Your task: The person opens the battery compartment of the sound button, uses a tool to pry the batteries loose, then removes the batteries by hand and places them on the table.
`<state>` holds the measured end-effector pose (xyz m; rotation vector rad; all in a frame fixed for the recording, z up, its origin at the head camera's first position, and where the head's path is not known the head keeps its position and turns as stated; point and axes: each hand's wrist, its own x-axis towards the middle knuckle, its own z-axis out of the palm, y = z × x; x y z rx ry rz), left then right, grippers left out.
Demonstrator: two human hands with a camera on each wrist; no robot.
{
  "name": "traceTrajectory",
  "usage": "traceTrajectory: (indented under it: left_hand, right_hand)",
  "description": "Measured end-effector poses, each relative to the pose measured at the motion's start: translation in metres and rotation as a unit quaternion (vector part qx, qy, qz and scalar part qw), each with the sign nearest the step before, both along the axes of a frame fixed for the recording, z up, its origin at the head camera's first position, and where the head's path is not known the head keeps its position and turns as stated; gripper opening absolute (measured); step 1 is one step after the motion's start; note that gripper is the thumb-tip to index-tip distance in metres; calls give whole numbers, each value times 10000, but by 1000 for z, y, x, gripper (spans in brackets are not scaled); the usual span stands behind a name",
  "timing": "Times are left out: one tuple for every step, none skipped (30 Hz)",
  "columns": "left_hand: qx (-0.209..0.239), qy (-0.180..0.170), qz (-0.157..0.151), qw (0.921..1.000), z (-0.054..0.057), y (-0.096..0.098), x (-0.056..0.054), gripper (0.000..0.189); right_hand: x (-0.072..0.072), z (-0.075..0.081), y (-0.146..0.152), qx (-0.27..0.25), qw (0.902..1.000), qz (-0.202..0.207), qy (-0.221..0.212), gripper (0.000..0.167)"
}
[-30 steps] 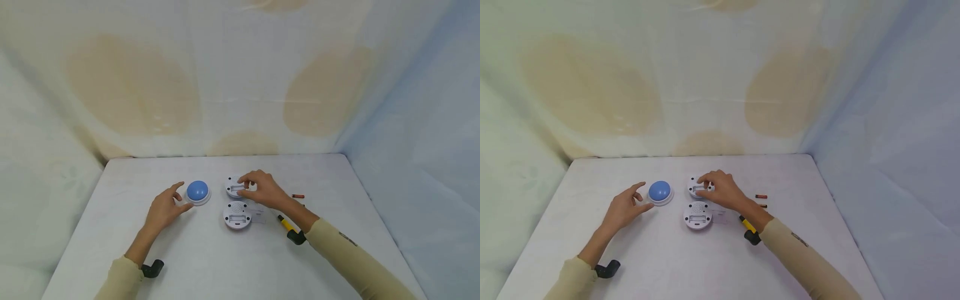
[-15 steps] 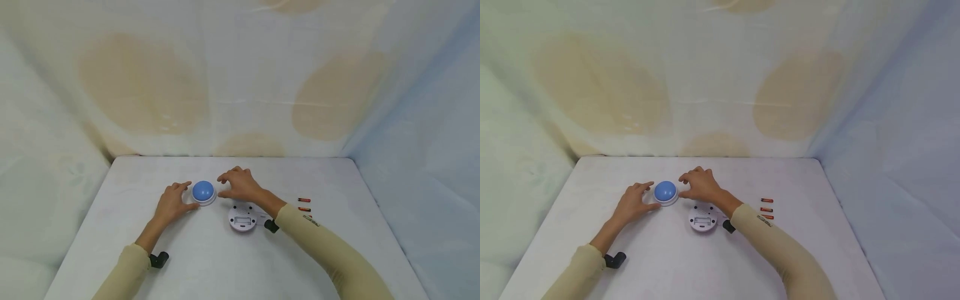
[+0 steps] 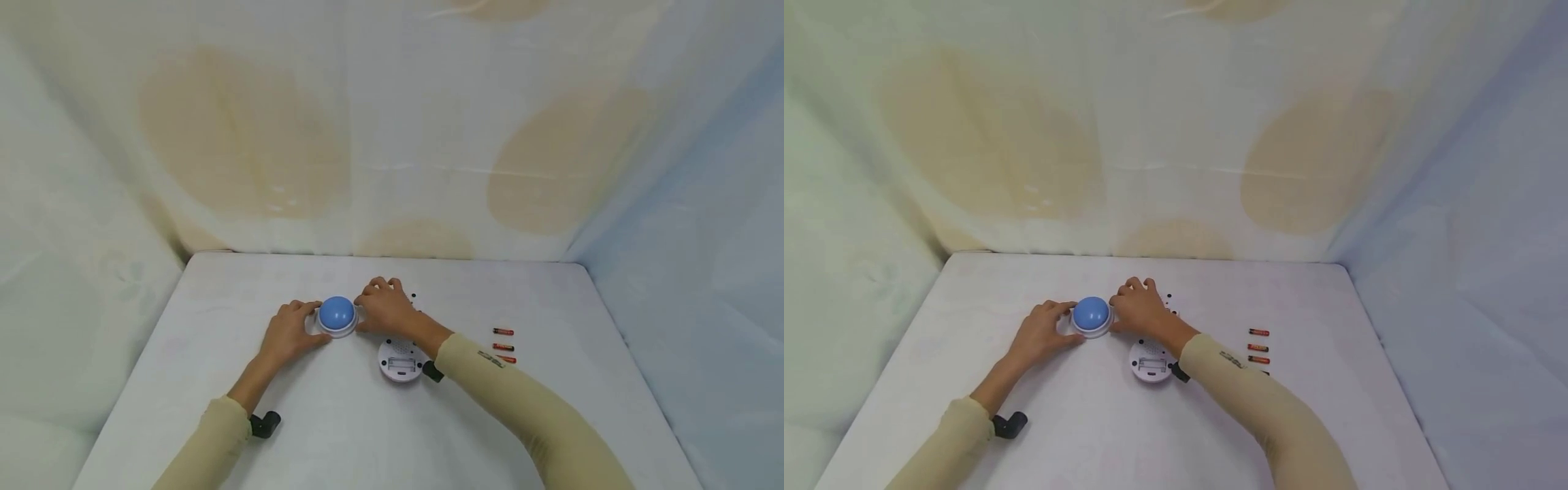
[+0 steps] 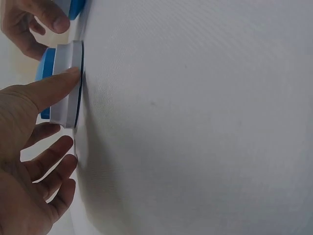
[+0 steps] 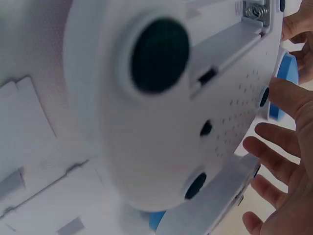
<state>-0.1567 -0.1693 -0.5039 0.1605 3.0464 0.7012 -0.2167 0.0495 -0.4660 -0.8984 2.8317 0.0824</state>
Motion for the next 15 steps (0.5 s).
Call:
traceTrajectory:
  left_hand:
    - [11,11,-8,10000,1,1,0,76]
    - [13,22,-13,10000,1,2,1,76]
    - [15,30,-20,10000,1,3,1,77]
    - [41,27,-24,10000,0,4,1,77]
    - [53,26,-31,10000,0,5,2,76]
    - [73,28,-38,10000,-1,5,2,76]
    - [91,26,-47,9999,-1,6,2,76]
    - [110,32,-55,9999,-2,6,2,76]
    - [138,36,-57,9999,-2,6,2,76]
    - [162,40,-59,9998,-3,7,3,76]
    - [180,44,-57,9998,-3,7,3,76]
    - [202,48,-56,9998,-3,6,3,76]
    - [231,45,-51,9997,-3,6,3,75]
    - [260,41,-45,9996,-3,6,3,75]
    - [300,35,-35,9995,-3,5,3,75]
  right_hand:
    - [0,-1,0,-21,10000,5,-9,60]
    - [1,-2,0,-43,10000,-3,-10,59]
    - [1,-2,0,-65,10000,-23,-7,58]
    - [1,-4,0,-86,9999,-52,-8,57]
    - [1,-5,0,-116,9999,-86,-13,56]
    - [2,-6,0,-134,9999,-104,1,56]
    - [2,-7,1,-153,9998,-112,18,55]
    - [2,-8,1,-177,9998,-116,42,54]
    - [2,-8,1,-191,9997,-101,73,53]
    - [3,-8,1,-199,9997,-77,101,53]
    - [3,-8,1,-214,9997,-58,118,53]
    - [3,-8,1,-224,9997,-41,130,53]
    - [4,-7,1,-234,9996,-35,132,53]
    - [4,-6,1,-233,9996,-23,139,53]
    - [5,-5,1,-226,9996,-10,139,54]
